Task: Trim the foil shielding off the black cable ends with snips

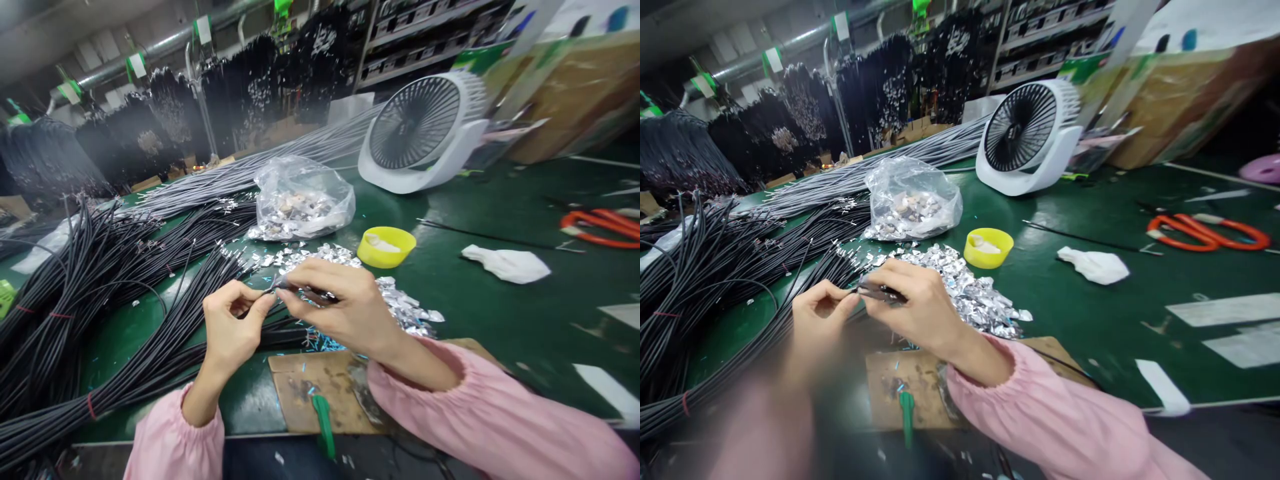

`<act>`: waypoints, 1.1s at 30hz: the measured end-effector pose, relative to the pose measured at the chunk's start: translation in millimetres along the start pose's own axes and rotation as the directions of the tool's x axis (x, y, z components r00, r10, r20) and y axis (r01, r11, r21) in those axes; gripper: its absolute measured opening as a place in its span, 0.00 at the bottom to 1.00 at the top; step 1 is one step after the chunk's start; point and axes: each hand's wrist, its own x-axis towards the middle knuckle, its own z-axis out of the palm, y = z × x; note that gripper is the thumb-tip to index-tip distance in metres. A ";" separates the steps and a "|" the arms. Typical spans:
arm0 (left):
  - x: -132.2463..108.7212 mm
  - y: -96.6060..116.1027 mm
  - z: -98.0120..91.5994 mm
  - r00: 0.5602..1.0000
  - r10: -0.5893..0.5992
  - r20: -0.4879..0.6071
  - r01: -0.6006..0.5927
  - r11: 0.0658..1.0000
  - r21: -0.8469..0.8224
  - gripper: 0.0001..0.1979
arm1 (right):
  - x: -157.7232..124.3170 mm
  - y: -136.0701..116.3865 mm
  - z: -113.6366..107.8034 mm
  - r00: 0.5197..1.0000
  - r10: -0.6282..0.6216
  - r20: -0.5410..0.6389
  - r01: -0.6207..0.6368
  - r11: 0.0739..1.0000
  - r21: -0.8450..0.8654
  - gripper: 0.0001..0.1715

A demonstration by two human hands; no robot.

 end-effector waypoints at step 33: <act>-1.0 -6.2 -1.7 0.978 0.206 -0.024 -0.197 0.961 0.192 0.06 | -4.6 0.1 0.8 0.990 -0.142 0.014 0.143 0.986 -0.085 0.07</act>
